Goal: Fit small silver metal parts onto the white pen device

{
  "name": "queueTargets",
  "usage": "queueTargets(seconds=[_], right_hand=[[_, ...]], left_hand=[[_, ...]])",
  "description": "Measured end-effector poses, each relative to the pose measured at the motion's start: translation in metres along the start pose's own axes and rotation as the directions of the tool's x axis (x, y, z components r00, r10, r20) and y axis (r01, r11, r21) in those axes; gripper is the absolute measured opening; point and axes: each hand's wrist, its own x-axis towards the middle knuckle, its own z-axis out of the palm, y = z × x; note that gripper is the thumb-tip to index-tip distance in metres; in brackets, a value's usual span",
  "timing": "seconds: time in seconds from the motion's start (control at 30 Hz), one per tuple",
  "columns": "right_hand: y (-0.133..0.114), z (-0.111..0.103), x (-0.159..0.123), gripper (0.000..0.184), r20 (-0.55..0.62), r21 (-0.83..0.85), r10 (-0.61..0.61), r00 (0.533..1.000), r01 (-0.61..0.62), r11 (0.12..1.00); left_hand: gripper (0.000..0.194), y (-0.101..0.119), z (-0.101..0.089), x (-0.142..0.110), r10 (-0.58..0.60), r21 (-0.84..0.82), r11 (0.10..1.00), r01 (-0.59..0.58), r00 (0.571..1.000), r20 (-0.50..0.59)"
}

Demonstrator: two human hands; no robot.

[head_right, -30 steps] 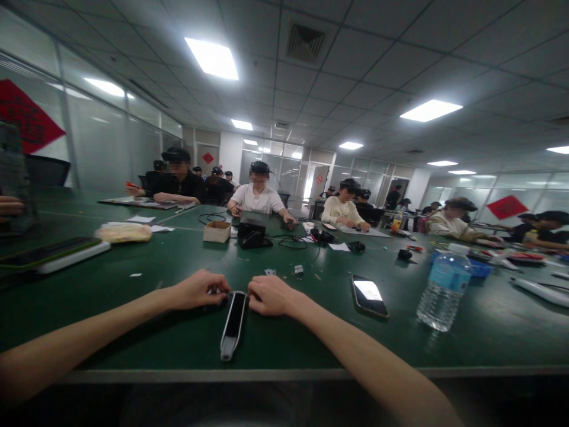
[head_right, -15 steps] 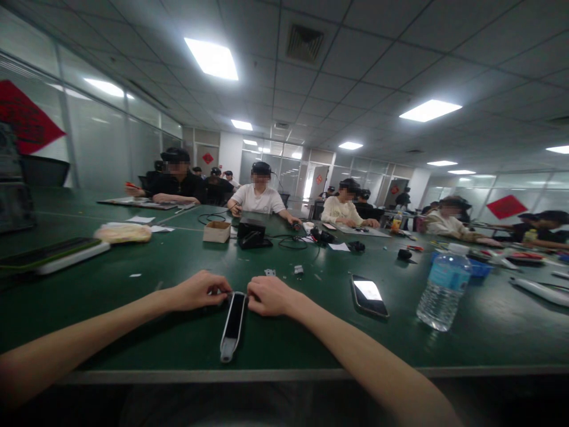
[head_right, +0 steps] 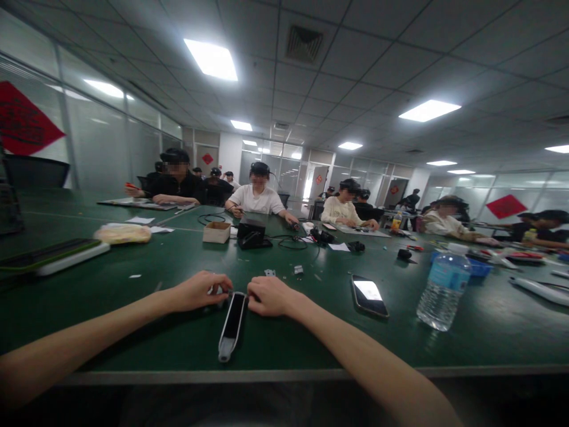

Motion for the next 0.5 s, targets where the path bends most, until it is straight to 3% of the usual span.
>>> queueTargets(seconds=[0.5], right_hand=[[-0.0022,-0.0010,0.0004,0.016,-0.016,-0.032,0.054,0.998,-0.054,0.998]], left_hand=[[0.022,-0.0019,0.0014,-0.0013,0.004,0.039,0.999,-0.005,1.000,0.027]])
